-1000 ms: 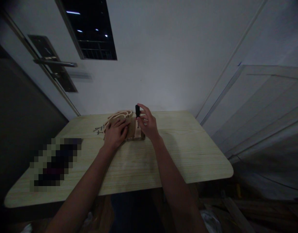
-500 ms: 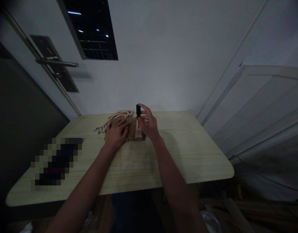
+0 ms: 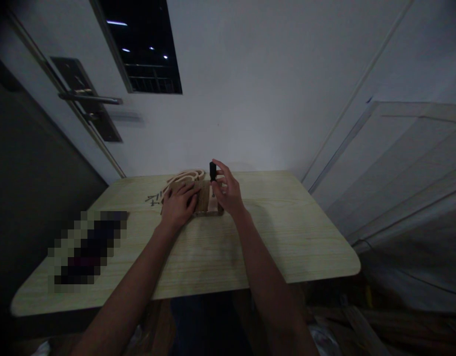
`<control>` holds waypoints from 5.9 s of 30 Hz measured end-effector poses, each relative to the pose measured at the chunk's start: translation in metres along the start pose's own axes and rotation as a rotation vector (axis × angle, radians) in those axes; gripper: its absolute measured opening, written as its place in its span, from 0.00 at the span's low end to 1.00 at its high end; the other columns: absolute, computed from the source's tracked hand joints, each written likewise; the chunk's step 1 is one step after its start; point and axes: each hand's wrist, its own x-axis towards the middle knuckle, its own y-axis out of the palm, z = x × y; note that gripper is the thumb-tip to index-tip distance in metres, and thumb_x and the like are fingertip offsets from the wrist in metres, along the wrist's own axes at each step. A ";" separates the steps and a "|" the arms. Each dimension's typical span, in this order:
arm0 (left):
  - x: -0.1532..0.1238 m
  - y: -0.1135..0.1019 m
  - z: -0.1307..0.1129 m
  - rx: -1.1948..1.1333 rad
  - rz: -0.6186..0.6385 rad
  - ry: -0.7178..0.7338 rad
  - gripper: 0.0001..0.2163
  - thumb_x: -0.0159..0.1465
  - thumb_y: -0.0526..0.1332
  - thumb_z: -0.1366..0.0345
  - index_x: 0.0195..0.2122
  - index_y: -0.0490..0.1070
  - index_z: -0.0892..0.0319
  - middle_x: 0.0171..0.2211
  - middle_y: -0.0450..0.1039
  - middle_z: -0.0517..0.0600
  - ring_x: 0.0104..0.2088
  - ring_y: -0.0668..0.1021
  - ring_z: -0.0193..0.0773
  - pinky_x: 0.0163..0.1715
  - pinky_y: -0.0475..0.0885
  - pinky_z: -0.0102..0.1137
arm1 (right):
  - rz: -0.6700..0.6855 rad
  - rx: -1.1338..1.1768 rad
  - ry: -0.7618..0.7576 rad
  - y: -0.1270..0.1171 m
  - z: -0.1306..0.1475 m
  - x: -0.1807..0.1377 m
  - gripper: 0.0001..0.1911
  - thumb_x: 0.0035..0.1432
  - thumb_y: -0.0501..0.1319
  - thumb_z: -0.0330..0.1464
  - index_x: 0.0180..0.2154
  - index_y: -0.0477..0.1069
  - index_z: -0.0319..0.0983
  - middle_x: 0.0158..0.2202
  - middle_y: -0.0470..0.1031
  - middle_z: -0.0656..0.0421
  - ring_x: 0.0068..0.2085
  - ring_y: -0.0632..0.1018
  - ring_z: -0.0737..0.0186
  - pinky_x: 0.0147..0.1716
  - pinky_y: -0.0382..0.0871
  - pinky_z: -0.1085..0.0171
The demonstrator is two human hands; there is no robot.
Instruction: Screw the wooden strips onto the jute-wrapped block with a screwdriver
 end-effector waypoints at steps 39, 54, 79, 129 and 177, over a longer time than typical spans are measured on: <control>-0.001 0.002 0.001 -0.009 -0.022 0.005 0.17 0.68 0.49 0.60 0.53 0.71 0.51 0.58 0.68 0.48 0.61 0.65 0.48 0.59 0.53 0.52 | -0.028 -0.056 -0.010 0.003 -0.003 -0.001 0.31 0.57 0.61 0.41 0.61 0.54 0.52 0.49 0.69 0.55 0.35 0.77 0.65 0.24 0.75 0.68; 0.000 0.001 0.001 -0.002 -0.019 0.011 0.16 0.68 0.49 0.60 0.52 0.71 0.50 0.58 0.68 0.48 0.61 0.65 0.47 0.59 0.54 0.52 | -0.072 -0.052 -0.004 0.002 -0.004 -0.001 0.30 0.55 0.62 0.39 0.58 0.57 0.50 0.46 0.71 0.56 0.34 0.78 0.65 0.23 0.74 0.69; 0.001 0.001 0.000 -0.012 -0.020 0.011 0.16 0.68 0.50 0.61 0.53 0.71 0.51 0.58 0.68 0.49 0.60 0.66 0.49 0.58 0.55 0.54 | -0.041 -0.052 -0.046 0.001 -0.002 -0.003 0.25 0.59 0.59 0.39 0.57 0.56 0.50 0.48 0.70 0.55 0.37 0.79 0.63 0.27 0.77 0.65; -0.002 0.001 0.004 -0.203 0.046 0.344 0.16 0.65 0.52 0.71 0.51 0.72 0.51 0.46 0.75 0.51 0.49 0.74 0.42 0.50 0.65 0.41 | -0.009 -0.047 -0.018 0.000 -0.004 -0.001 0.33 0.56 0.60 0.40 0.61 0.52 0.51 0.48 0.69 0.55 0.37 0.77 0.63 0.29 0.77 0.64; -0.002 0.004 0.006 -0.195 0.003 0.355 0.16 0.64 0.54 0.73 0.50 0.73 0.51 0.45 0.76 0.50 0.48 0.75 0.43 0.48 0.66 0.41 | -0.074 0.000 0.001 0.002 -0.004 -0.003 0.29 0.55 0.64 0.35 0.57 0.58 0.49 0.43 0.72 0.57 0.32 0.77 0.66 0.23 0.73 0.71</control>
